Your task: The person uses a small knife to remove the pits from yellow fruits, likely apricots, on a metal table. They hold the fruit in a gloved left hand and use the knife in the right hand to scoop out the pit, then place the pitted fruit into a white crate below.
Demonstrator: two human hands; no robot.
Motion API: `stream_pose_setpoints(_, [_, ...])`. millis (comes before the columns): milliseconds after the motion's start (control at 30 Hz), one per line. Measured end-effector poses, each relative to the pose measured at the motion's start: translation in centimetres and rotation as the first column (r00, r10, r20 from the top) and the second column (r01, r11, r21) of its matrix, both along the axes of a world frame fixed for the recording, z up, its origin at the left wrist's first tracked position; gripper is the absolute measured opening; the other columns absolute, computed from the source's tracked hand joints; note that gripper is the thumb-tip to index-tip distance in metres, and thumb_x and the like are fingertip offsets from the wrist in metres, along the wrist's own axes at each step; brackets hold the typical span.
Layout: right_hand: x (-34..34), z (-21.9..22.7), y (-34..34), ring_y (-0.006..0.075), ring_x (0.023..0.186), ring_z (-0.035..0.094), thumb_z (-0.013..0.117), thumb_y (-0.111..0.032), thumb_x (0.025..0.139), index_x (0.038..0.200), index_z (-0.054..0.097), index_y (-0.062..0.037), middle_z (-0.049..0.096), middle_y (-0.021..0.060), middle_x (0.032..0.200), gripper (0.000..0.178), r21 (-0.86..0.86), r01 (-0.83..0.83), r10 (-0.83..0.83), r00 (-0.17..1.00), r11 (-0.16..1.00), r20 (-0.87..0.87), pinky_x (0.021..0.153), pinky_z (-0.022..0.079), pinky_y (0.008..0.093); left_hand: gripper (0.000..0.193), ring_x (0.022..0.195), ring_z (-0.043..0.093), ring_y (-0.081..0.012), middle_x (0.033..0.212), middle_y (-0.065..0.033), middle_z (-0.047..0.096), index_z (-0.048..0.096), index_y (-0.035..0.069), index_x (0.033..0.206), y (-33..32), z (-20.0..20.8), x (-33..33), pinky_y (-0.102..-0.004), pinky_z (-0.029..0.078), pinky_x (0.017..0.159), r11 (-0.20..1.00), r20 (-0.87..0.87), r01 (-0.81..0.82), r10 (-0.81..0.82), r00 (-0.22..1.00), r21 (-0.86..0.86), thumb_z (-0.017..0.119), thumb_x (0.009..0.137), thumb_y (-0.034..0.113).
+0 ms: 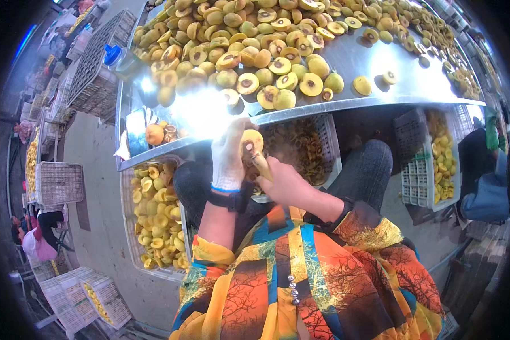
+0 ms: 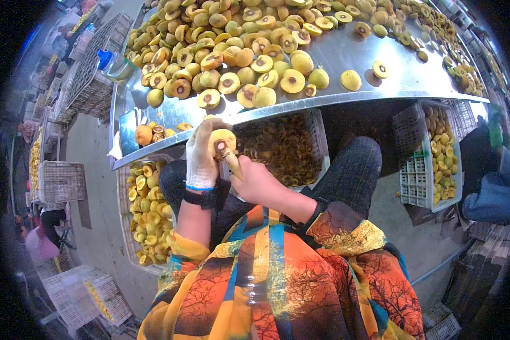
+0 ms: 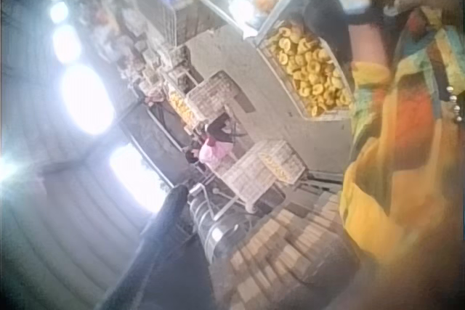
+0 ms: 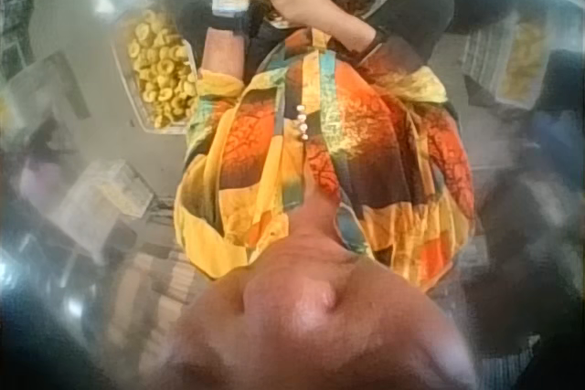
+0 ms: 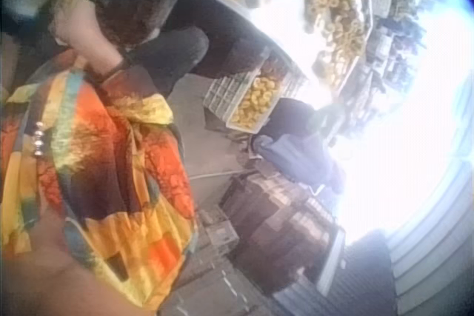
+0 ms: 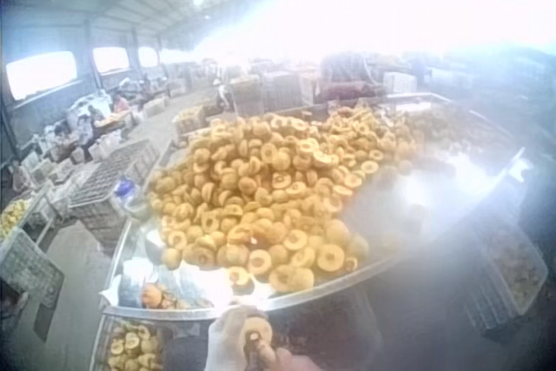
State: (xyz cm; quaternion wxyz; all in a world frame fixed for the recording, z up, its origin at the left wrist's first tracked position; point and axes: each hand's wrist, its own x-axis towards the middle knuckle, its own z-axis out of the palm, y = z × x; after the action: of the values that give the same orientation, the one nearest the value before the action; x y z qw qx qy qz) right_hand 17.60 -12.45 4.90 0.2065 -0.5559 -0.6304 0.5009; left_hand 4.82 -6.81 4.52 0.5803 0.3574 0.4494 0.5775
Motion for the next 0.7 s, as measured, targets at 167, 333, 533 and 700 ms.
stream_pose_setpoints(167, [-0.6,0.5,-0.5,0.0344,0.060,0.059,0.052,-0.016,0.080,0.098,0.046,0.0039,0.057,0.0222,0.069,0.028,-0.157,0.028,-0.051,0.988,0.987,-0.143,0.056,0.047,0.0400,0.028,0.062,0.061,-0.0190,0.077,-0.0126,0.062,0.059,-0.002,0.089,-0.7,-2.1,0.5,-0.0293,0.051,0.055,0.985,0.030,-0.159,0.162,0.986,-0.070,0.056,0.089,0.026])
stream_pose_setpoints(333, [0.2,2.2,0.0,0.0161,0.042,0.050,0.048,-0.011,0.080,0.097,0.043,-0.0010,0.050,0.0093,0.059,0.020,-0.380,-0.062,-0.055,0.955,0.923,-0.291,0.038,0.041,0.0315,0.027,0.057,0.060,-0.0198,0.074,-0.0138,0.062,0.058,-0.001,0.081,-0.2,-1.3,1.0,-0.0283,0.050,0.052,0.975,0.043,-0.064,0.075,0.996,-0.215,0.056,0.089,0.025])
stream_pose_setpoints(533, [1.0,0.9,0.1,0.0063,0.036,0.033,0.049,-0.010,0.083,0.093,0.043,-0.0102,0.037,-0.0029,0.055,0.012,-0.650,-0.212,-0.192,0.849,0.729,-0.493,0.032,0.029,0.0237,0.029,0.056,0.061,-0.0213,0.075,-0.0131,0.062,0.058,0.001,0.082,-0.4,-0.2,0.8,-0.0284,0.049,0.048,0.947,0.204,0.099,-0.037,0.978,-0.306,0.054,0.089,0.029])
stream_pose_setpoints(700, [1.4,-0.6,0.8,0.0037,0.037,0.027,0.049,-0.007,0.085,0.094,0.044,-0.0122,0.036,-0.0042,0.056,0.012,-0.685,-0.433,-0.308,0.662,0.586,-0.683,0.033,0.024,0.0203,0.030,0.057,0.061,-0.0213,0.075,-0.0121,0.063,0.058,0.001,0.083,-0.1,-0.5,0.4,-0.0281,0.049,0.048,0.918,0.352,0.154,-0.017,0.936,-0.365,0.054,0.089,0.031])
